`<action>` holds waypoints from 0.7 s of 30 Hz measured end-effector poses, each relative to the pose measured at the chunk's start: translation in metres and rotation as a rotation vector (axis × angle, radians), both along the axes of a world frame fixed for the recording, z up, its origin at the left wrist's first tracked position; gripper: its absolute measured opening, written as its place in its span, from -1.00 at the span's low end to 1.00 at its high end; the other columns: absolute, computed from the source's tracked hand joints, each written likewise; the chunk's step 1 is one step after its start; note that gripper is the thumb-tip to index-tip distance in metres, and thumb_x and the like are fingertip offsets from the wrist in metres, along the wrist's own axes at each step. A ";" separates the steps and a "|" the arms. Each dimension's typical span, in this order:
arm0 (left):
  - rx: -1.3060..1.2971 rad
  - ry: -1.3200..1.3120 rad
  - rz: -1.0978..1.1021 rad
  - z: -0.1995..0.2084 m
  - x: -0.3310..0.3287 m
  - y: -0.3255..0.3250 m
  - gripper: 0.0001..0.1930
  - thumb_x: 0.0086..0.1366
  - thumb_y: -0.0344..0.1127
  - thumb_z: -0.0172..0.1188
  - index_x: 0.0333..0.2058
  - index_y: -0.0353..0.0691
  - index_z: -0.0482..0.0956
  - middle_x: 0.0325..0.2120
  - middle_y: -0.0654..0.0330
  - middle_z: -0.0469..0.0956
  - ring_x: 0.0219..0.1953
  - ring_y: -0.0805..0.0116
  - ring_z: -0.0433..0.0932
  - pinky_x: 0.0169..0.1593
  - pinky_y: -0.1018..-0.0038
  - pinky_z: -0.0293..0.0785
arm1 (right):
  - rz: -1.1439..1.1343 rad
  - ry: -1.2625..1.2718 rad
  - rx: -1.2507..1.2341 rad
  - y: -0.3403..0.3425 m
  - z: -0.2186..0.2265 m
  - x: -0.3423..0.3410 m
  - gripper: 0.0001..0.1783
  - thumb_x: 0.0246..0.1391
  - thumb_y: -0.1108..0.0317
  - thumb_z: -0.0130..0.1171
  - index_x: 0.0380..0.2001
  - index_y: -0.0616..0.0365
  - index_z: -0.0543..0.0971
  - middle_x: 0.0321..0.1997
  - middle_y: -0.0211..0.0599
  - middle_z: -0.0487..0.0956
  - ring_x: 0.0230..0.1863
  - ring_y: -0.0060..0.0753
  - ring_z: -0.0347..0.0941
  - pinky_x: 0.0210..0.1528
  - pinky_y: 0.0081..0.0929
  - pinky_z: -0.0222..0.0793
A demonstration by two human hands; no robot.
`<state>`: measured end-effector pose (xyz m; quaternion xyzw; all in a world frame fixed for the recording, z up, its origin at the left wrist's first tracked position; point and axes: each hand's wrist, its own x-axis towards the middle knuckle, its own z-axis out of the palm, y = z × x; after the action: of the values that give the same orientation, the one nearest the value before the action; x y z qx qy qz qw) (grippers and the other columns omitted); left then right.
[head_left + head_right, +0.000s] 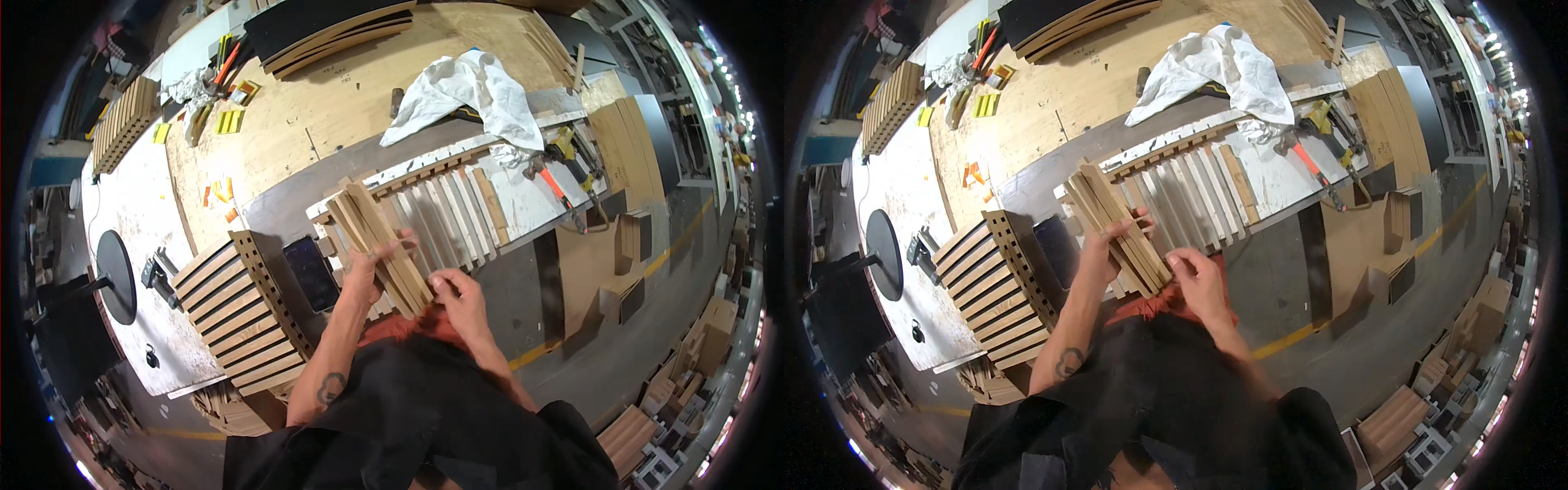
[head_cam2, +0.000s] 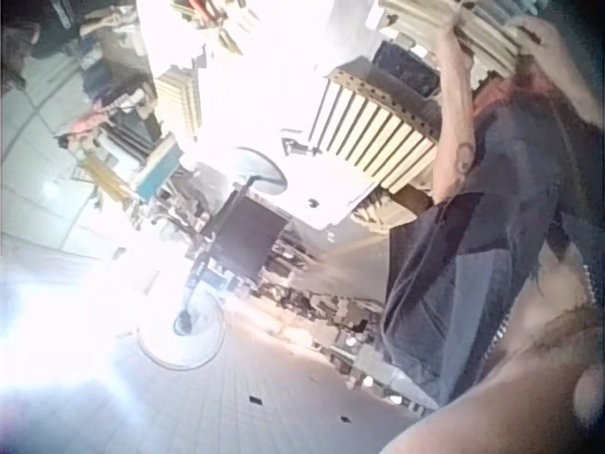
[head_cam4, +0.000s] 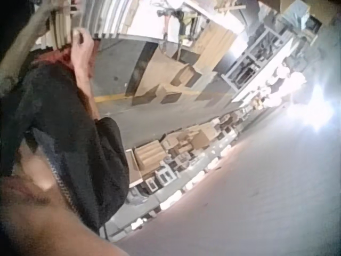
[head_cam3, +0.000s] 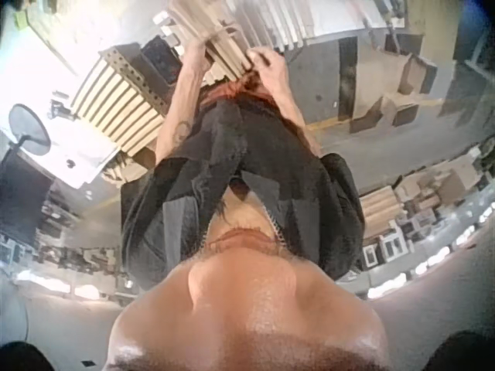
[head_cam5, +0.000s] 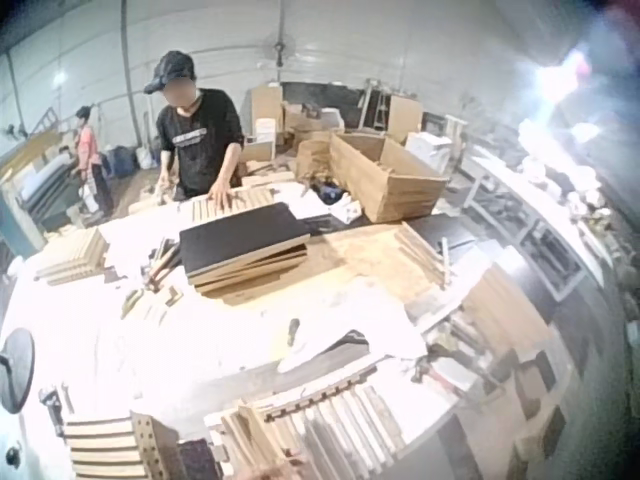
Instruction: Assembling wooden slats into a jig, tapping them into place with a hammer, and applying wood glue to secure the assembly.
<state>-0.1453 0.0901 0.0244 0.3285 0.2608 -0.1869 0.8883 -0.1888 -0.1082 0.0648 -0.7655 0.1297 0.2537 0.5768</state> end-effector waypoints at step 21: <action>1.115 0.055 -0.533 0.032 -0.047 -0.003 -0.51 0.01 -0.30 0.39 -0.05 -0.33 0.58 -0.36 -0.04 0.66 -0.36 0.30 0.65 -0.20 0.40 0.56 | -0.217 -0.508 -0.391 -0.024 -0.087 -0.095 -0.72 0.14 0.42 0.23 -0.07 0.20 0.54 -0.30 -0.10 0.58 -0.29 -0.12 0.52 -0.21 -0.34 0.43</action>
<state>-0.1924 0.0874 0.0563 0.7922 0.2508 -0.2464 0.4988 -0.2838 -0.1318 -0.0223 -0.8821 0.1090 -0.0377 0.4567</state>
